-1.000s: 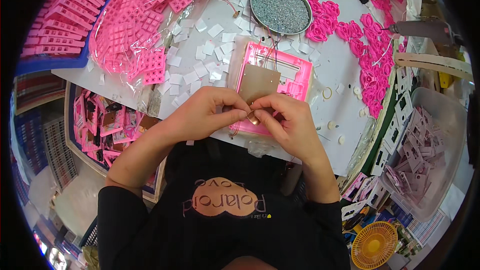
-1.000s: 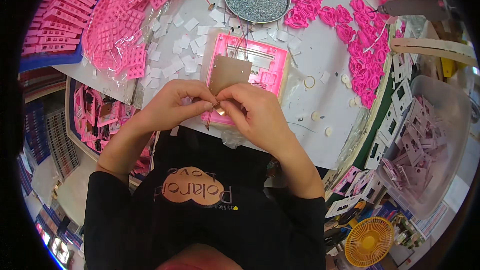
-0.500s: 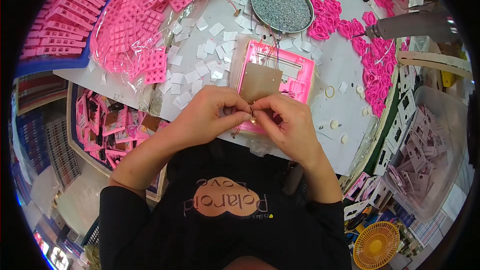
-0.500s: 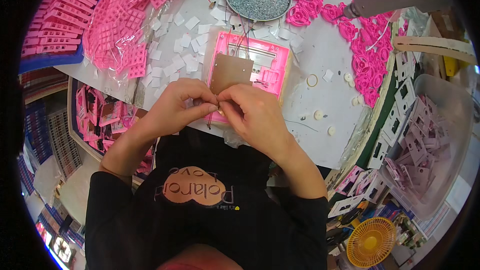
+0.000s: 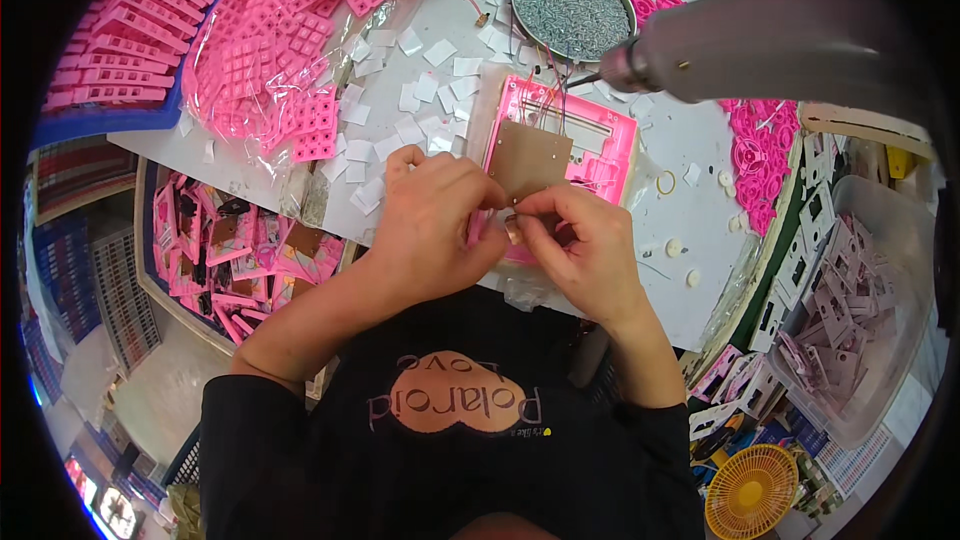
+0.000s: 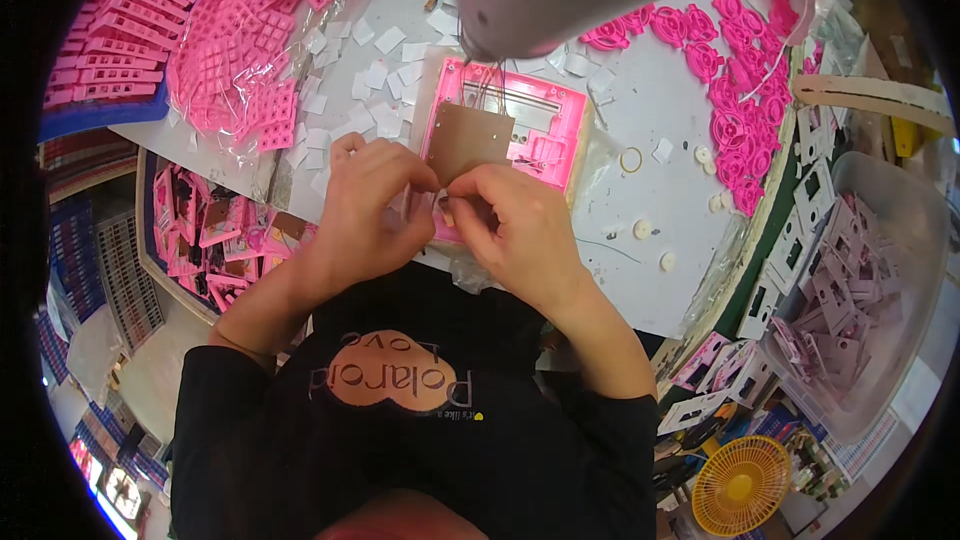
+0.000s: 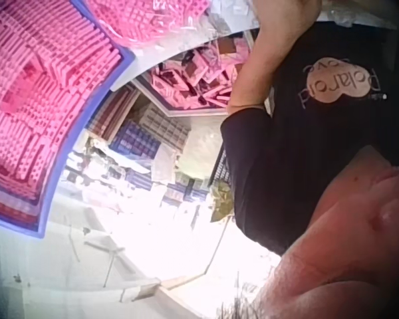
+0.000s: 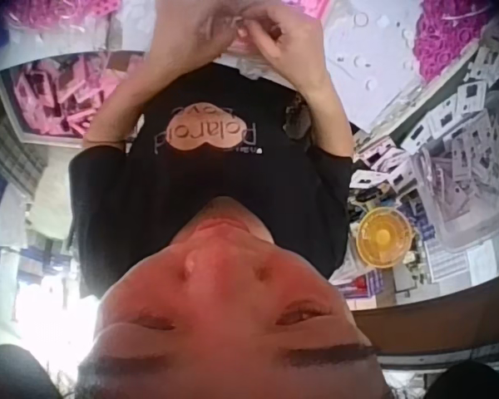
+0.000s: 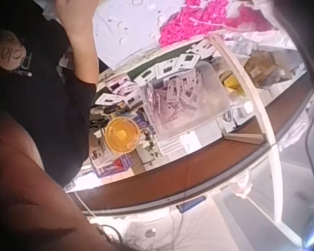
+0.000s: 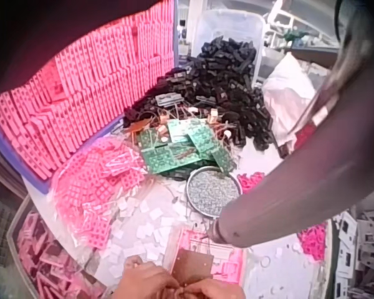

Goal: Assemble a pink electronic toy bank by installing internal circuit boards and mechanical components using a power screwdriver.

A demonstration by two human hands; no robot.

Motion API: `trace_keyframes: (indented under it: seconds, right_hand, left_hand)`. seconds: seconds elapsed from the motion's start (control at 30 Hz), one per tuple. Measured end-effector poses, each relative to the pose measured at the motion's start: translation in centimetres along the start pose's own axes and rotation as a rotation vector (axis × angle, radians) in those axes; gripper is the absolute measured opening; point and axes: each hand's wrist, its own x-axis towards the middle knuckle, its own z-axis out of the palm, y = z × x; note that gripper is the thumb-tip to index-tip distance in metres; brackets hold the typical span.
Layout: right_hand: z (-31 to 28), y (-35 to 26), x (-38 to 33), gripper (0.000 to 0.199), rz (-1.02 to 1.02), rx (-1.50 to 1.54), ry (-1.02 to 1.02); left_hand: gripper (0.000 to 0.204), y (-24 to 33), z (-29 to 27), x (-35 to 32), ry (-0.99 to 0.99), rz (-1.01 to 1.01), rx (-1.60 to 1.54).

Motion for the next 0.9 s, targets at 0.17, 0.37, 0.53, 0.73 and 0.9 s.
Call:
trace_keyframes:
  seconds: [0.17, 0.37, 0.53, 0.73, 0.9]
  right_hand:
    - [0.1, 0.3, 0.0, 0.009, -0.033, -0.023, -0.004]
    - [-0.1, 0.2, 0.0, 0.012, -0.014, -0.011, -0.023]
    - [0.3, 0.3, -0.3, 0.015, -0.089, -0.055, 0.076]
    - [0.6, -0.8, -2.0, 0.017, 0.023, 0.164, 0.093]
    - [1.6, 0.3, -3.1, 0.015, 0.109, 0.392, 0.214]
  left_hand:
    - [0.021, 0.1, -0.5, -0.1, -0.037, 0.019, 0.026]
    - [0.017, -0.4, -0.4, -0.5, -0.097, -0.028, -0.080]
    - [0.012, -0.1, -1.0, -0.3, -0.199, -0.224, -0.360]
    - [0.009, 1.2, -0.1, -1.0, -0.148, -0.402, -0.642]
    - [0.007, 1.3, 1.0, -1.1, -0.011, -0.037, -0.428]
